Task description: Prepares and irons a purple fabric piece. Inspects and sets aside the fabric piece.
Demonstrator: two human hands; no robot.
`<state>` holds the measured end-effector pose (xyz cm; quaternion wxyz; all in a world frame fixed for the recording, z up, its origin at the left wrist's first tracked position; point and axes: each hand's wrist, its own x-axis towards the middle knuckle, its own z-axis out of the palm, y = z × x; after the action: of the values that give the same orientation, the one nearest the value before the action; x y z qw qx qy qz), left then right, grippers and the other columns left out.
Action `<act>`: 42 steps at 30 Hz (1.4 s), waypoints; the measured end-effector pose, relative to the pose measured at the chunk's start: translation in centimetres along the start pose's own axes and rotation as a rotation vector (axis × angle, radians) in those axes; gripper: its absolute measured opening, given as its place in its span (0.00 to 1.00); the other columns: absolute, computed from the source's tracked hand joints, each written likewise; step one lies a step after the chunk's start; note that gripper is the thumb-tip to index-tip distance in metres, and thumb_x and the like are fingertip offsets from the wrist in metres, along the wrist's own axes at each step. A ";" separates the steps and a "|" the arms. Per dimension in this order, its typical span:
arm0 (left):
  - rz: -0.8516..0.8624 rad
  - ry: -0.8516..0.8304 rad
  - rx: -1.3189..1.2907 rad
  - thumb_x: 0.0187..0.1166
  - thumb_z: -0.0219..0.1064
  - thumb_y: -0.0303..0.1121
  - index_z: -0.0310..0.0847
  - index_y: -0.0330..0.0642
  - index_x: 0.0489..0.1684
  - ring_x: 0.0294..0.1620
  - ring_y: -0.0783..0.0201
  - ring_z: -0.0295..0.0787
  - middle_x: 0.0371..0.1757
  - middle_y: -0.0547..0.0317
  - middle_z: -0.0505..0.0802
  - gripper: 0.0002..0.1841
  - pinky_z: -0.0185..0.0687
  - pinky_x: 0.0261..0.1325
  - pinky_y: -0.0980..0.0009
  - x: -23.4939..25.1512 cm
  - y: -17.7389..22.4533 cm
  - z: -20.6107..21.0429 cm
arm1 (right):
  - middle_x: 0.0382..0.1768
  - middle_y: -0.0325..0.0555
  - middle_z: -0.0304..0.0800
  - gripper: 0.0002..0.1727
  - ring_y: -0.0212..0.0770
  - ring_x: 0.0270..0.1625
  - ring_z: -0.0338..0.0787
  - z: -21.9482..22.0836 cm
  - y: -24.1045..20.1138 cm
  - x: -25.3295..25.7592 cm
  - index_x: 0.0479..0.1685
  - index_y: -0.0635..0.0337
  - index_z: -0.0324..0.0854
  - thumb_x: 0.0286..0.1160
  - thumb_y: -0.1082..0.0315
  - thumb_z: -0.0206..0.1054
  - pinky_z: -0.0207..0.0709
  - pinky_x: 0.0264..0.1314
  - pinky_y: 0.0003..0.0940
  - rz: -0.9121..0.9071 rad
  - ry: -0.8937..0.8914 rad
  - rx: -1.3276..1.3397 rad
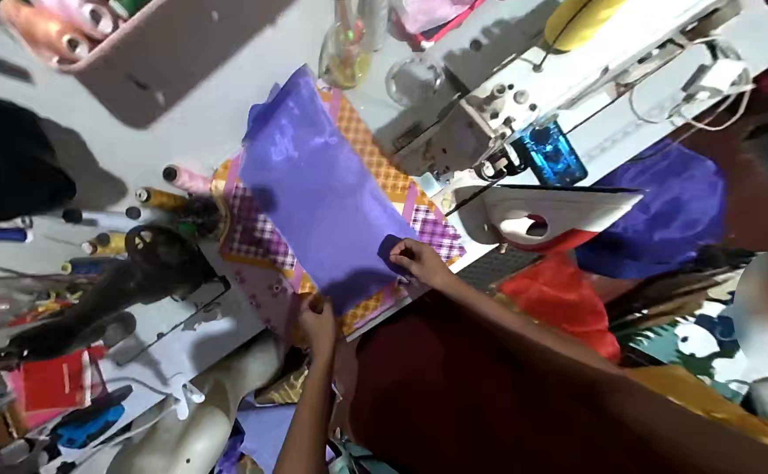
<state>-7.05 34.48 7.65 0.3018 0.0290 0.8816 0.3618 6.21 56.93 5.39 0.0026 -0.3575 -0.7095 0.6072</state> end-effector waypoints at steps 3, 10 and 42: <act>0.020 0.022 -0.014 0.78 0.71 0.30 0.74 0.20 0.70 0.64 0.43 0.86 0.62 0.28 0.87 0.26 0.79 0.71 0.52 -0.1 -0.7 0.8 | 0.41 0.54 0.90 0.10 0.42 0.41 0.90 0.4 0.9 -1.1 0.51 0.69 0.84 0.81 0.71 0.69 0.85 0.51 0.43 -0.025 0.004 -0.029; -0.034 0.041 -0.160 0.76 0.74 0.29 0.72 0.22 0.71 0.60 0.48 0.87 0.59 0.31 0.87 0.28 0.81 0.66 0.54 0.1 -0.4 1.6 | 0.38 0.53 0.90 0.09 0.42 0.38 0.89 2.4 2.2 -1.0 0.48 0.68 0.86 0.82 0.69 0.68 0.84 0.49 0.44 -0.111 0.058 -0.025; -0.608 -0.242 -0.986 0.88 0.56 0.29 0.76 0.35 0.55 0.32 0.74 0.82 0.41 0.56 0.86 0.08 0.76 0.32 0.83 -5.5 3.8 7.8 | 0.53 0.66 0.89 0.10 0.59 0.60 0.88 2.4 1.6 -0.5 0.46 0.72 0.89 0.81 0.71 0.67 0.78 0.69 0.54 -0.207 -0.028 -0.233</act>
<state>1.12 40.59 8.64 0.4682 -0.3276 0.5375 0.6201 6.34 54.61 3.59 0.0138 -0.2718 -0.8083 0.5221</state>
